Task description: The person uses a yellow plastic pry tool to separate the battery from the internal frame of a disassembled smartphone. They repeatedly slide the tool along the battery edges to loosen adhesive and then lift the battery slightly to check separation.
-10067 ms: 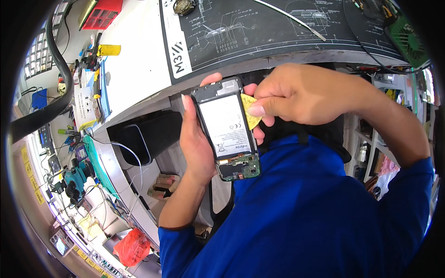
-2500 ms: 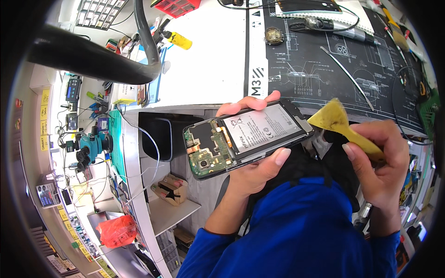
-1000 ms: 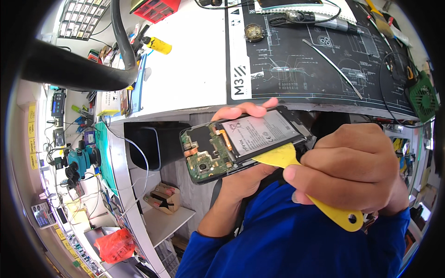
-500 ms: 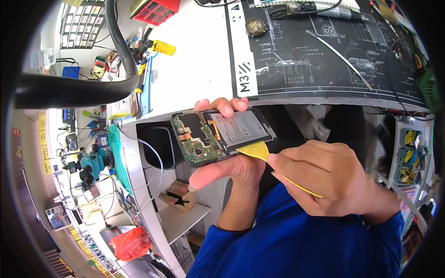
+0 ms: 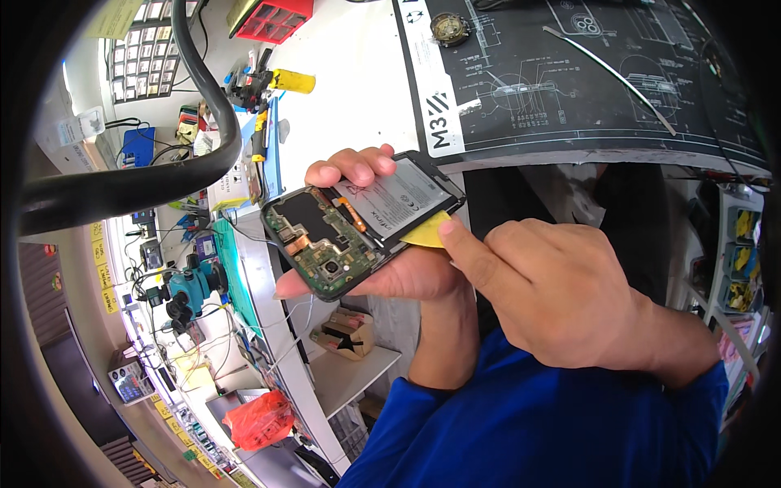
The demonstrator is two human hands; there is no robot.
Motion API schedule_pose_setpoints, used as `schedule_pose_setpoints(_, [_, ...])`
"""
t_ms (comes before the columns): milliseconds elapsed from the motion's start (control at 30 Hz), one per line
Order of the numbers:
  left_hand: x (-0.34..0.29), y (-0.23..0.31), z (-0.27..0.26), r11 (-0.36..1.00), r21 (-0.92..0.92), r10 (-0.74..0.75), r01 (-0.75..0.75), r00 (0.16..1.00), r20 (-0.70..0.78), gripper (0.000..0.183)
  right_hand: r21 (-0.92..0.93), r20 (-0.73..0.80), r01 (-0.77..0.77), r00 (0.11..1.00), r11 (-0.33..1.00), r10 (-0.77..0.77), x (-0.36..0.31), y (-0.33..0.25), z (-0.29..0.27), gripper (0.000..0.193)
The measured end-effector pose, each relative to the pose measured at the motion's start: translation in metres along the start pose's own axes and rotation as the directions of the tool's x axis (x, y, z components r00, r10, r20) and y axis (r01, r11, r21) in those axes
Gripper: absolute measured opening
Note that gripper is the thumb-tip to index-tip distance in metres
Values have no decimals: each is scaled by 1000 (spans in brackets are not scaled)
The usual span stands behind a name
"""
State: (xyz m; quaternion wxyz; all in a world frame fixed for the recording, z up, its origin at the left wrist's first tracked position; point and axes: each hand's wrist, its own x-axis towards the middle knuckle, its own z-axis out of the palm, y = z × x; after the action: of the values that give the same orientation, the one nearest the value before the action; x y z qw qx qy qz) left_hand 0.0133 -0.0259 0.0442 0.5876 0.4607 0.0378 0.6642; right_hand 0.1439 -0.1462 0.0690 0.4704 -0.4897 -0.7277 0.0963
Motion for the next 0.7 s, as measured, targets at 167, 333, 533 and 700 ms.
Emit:
schedule_pose_setpoints(167, [16,0,-2,999,48,10,-11,1000,19,99,-54,-56,74,995,996,-77,8,1,6,50])
schedule_pose_setpoints(333, [20,-8,2,997,-77,17,-21,999,-47,99,-68,-58,63,996,996,-67,15,2,10,51])
schedule_pose_setpoints(533, [27,-4,-2,1000,-10,-9,9,1000,20,99,-60,-111,70,991,996,-76,18,4,15,49])
schedule_pose_setpoints(700, [26,-2,8,995,91,-19,30,992,-124,95,-71,-74,79,994,994,-84,23,4,9,48])
